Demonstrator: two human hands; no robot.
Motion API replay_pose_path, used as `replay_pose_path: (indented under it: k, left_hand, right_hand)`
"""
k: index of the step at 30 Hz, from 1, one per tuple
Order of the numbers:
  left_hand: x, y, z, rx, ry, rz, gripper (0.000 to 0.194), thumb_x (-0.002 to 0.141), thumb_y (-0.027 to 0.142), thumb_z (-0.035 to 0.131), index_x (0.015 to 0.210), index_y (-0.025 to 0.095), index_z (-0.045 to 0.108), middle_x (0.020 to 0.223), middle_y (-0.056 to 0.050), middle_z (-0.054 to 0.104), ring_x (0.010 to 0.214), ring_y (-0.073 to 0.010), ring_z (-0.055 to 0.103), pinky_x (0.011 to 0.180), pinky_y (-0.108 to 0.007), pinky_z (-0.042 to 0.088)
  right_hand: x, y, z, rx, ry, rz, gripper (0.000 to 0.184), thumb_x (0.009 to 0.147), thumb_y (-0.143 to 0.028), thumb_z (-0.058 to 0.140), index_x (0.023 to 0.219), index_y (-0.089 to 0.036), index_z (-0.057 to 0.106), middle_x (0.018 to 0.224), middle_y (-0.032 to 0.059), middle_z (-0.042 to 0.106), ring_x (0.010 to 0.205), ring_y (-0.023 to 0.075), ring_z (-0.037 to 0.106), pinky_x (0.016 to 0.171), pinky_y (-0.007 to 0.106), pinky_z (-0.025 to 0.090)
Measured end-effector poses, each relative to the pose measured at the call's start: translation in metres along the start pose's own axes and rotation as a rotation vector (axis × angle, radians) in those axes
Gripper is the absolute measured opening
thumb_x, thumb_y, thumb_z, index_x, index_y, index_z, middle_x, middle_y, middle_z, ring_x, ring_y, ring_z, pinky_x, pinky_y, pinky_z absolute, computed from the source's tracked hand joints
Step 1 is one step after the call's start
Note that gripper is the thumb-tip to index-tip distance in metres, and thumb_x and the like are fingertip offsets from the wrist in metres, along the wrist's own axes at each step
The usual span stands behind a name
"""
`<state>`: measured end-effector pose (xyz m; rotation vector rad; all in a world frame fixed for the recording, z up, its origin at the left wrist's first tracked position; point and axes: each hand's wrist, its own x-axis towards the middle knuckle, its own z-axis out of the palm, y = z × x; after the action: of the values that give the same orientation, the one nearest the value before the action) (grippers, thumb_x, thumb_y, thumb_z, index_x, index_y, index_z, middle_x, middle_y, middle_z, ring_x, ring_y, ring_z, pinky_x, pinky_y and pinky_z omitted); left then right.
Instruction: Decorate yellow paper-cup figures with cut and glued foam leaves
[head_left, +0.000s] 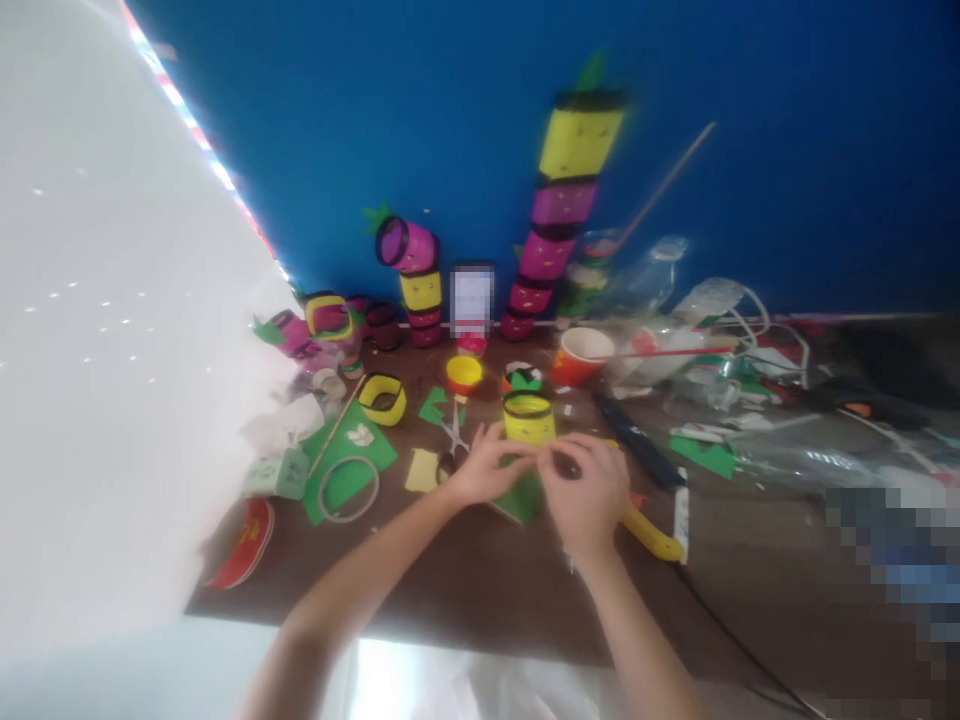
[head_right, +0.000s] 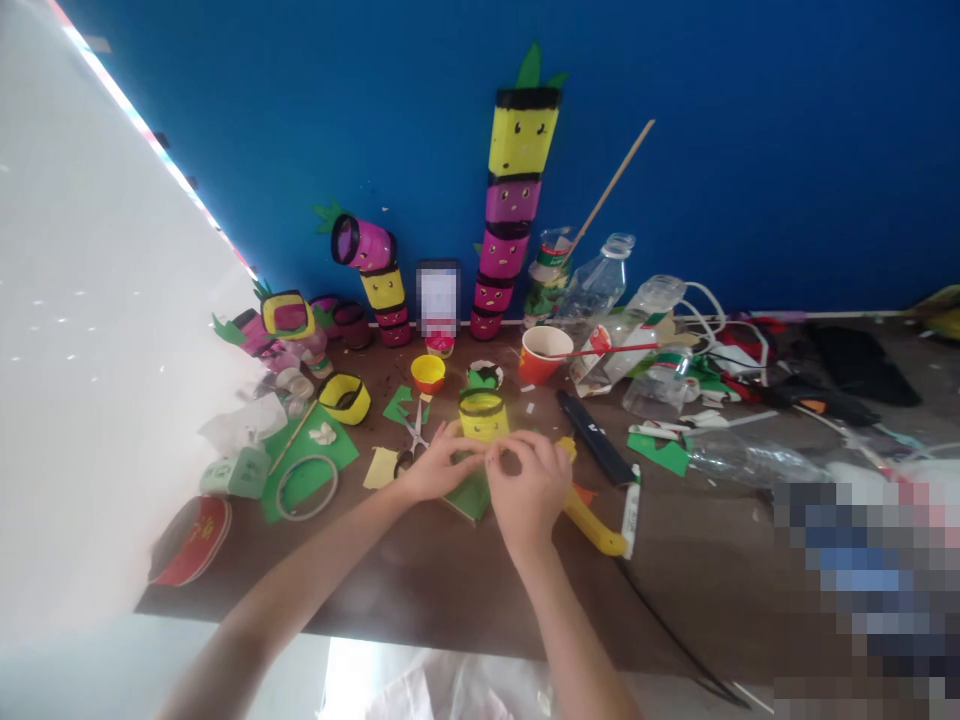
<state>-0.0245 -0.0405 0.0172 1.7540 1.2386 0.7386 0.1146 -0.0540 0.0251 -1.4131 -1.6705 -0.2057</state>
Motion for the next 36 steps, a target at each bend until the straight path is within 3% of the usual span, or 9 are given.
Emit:
replay_pose_path:
  k: [14,22,28,36]
  left_hand:
    - [-0.001,0.004,-0.002,0.027,-0.003,-0.013,0.020,0.084,0.027,0.053,0.097,0.027,0.068,0.123,-0.004,0.053,0.126,-0.0197,0.038,0.112,-0.049,-0.002]
    - [-0.002,0.004,-0.003,0.036,-0.012,0.001,0.022,0.085,0.026,0.051,0.100,0.031,0.066,0.126,-0.001,0.053,0.126,-0.0183,0.038,0.112,-0.049,-0.003]
    - [-0.002,0.004,-0.003,0.039,-0.013,-0.001,0.023,0.085,0.026,0.050,0.100,0.030,0.067,0.126,0.000,0.054,0.125,-0.0190,0.039,0.113,-0.048,-0.003]
    - [-0.001,0.003,-0.003,0.000,-0.031,0.026,0.023,0.085,0.024,0.050,0.099,0.029,0.067,0.124,-0.001,0.056,0.125,-0.0189,0.038,0.111,-0.050,-0.006]
  right_hand:
    - [-0.001,0.001,0.004,0.046,-0.035,0.012,0.008,0.073,-0.023,0.060,0.071,-0.019,0.066,0.078,0.0048,0.064,0.074,0.0198,0.054,0.070,0.034,0.043]
    - [-0.002,0.004,-0.012,0.006,0.026,-0.106,0.005,0.072,-0.021,0.061,0.074,-0.021,0.065,0.080,0.0044,0.061,0.074,0.0190,0.057,0.071,0.035,0.043]
    - [-0.004,0.015,-0.017,-0.099,-0.045,-0.291,0.011,0.071,-0.020,0.061,0.079,-0.022,0.068,0.091,0.0067,0.060,0.079,0.0195,0.055,0.074,0.035,0.042]
    - [-0.002,0.015,-0.013,-0.142,-0.079,-0.311,0.014,0.073,-0.018,0.059,0.081,-0.022,0.070,0.093,0.0061,0.060,0.078,0.0183,0.052,0.074,0.033,0.041]
